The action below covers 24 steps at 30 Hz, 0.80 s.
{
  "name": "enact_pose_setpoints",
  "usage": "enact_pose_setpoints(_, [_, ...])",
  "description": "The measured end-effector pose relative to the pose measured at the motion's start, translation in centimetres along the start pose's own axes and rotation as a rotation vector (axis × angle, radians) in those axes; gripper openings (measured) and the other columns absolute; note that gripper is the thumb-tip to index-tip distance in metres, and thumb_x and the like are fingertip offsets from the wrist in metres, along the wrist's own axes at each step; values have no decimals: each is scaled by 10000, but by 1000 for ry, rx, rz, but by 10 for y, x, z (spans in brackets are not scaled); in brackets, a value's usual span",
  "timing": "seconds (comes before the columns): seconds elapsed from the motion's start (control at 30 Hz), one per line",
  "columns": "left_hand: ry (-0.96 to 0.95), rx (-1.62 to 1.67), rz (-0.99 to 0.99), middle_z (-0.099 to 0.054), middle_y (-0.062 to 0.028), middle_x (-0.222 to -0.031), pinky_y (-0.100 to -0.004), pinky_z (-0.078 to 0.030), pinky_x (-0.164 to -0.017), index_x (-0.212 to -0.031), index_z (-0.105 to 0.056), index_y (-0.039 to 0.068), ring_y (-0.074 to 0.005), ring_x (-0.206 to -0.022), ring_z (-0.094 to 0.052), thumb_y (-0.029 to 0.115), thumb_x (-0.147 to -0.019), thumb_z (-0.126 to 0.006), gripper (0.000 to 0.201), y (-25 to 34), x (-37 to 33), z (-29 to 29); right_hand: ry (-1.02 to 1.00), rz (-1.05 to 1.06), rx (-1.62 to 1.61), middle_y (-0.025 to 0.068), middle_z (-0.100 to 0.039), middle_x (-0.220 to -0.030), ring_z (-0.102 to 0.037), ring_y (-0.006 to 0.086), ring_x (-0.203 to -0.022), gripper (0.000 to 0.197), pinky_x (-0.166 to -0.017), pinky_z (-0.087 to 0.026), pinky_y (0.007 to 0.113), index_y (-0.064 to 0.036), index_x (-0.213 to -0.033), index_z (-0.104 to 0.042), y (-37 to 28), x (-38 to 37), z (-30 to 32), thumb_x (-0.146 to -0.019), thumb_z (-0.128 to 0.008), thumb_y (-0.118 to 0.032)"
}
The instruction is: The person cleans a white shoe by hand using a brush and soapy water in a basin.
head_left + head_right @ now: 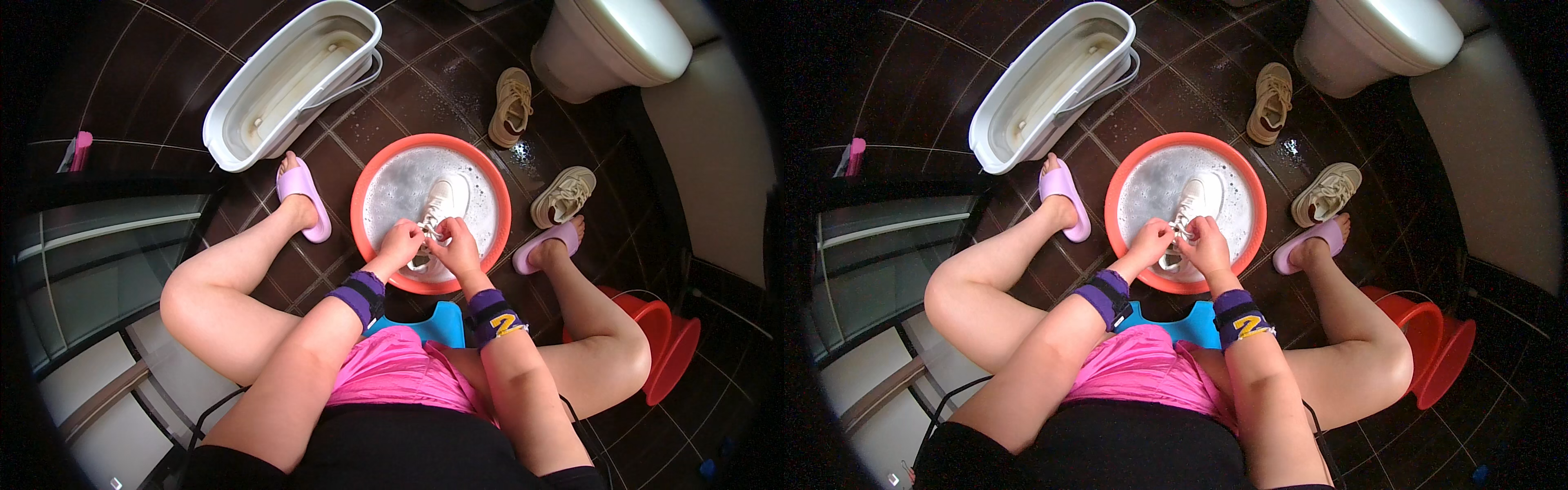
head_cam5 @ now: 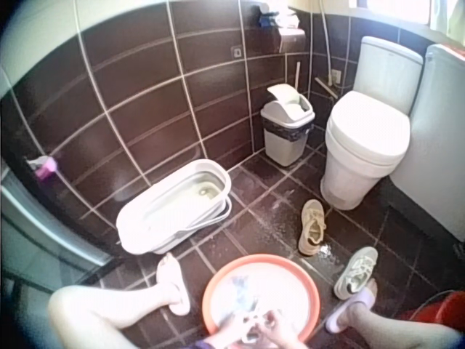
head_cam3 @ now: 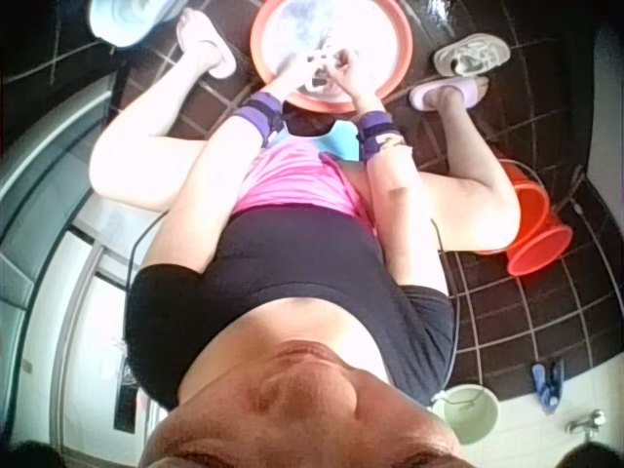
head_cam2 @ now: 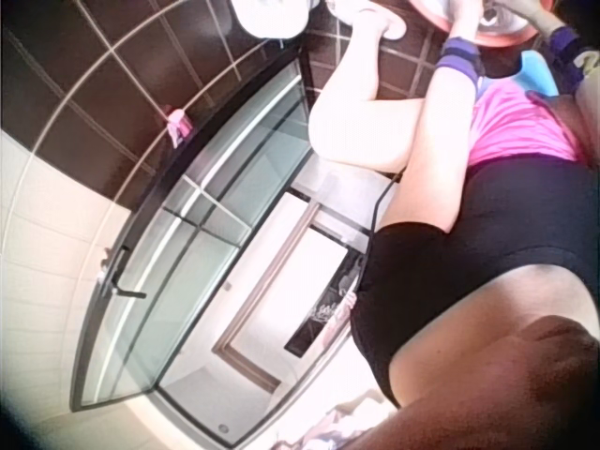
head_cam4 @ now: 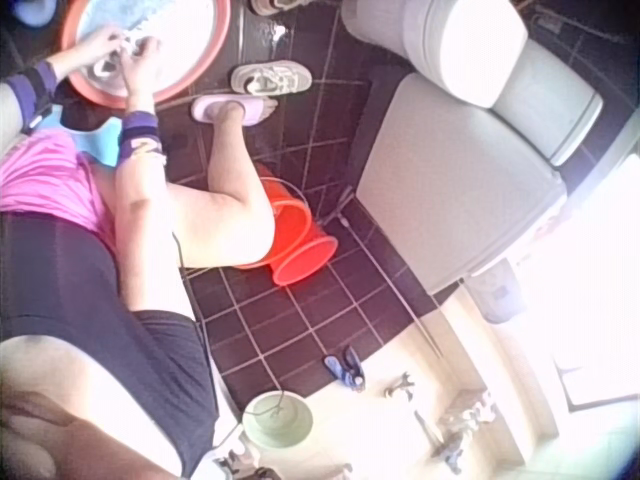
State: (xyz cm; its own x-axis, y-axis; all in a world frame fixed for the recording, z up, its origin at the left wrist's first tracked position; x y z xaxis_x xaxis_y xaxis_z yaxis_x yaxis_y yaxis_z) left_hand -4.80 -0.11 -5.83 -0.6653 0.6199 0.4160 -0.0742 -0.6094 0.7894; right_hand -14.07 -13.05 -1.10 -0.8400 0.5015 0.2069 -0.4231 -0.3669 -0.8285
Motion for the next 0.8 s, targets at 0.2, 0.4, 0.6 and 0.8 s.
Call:
enact_pose_setpoints(0.2, [-85,103,128,-630,-157,-971,-360,-508,-761,-807,-636,-18,-287,-873,-635,191,-839,-582,218,-13,-1,7,45,-28,2,101,-567,-830,-609,236,-703,233,-654,-512,343,-47,-841,-588,-2,1,-4,-689,-741,-134])
enact_pose_setpoints(0.4, [-77,843,393,-633,-120,-868,-293,-561,-610,-914,-611,-49,-192,-753,-652,196,-901,-524,261,-10,12,12,107,-2,4,107,-585,-801,-614,252,-705,196,-664,-513,351,-41,-847,-598,6,-3,5,-689,-699,-100])
enact_pose_setpoints(0.6, [-348,189,573,-649,-119,-755,-346,-535,-555,-874,-638,-2,-228,-574,-627,258,-832,-574,271,8,14,31,103,21,-20,96,-588,-810,-625,241,-725,175,-678,-516,348,-62,-872,-626,3,-4,4,-706,-678,-83])
enact_pose_setpoints(0.8, [63,-288,-232,-553,-69,-1010,-407,-498,-769,-970,-620,156,-304,-961,-572,119,-719,-681,260,54,10,30,111,46,-15,83,-586,-835,-637,226,-734,152,-684,-519,343,-77,-876,-642,17,2,4,-728,-676,-71])
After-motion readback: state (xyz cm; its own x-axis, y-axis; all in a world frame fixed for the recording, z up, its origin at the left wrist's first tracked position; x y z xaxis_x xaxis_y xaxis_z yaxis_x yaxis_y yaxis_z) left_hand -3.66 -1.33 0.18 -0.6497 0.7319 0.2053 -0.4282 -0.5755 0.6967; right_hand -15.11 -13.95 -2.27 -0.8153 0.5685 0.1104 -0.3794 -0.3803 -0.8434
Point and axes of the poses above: each hand's wrist, its own x-axis away from the middle knuckle, its own z-axis out of the back of the hand, y = z × x, the point moved 3 cm from there along -x, towards the middle knuckle
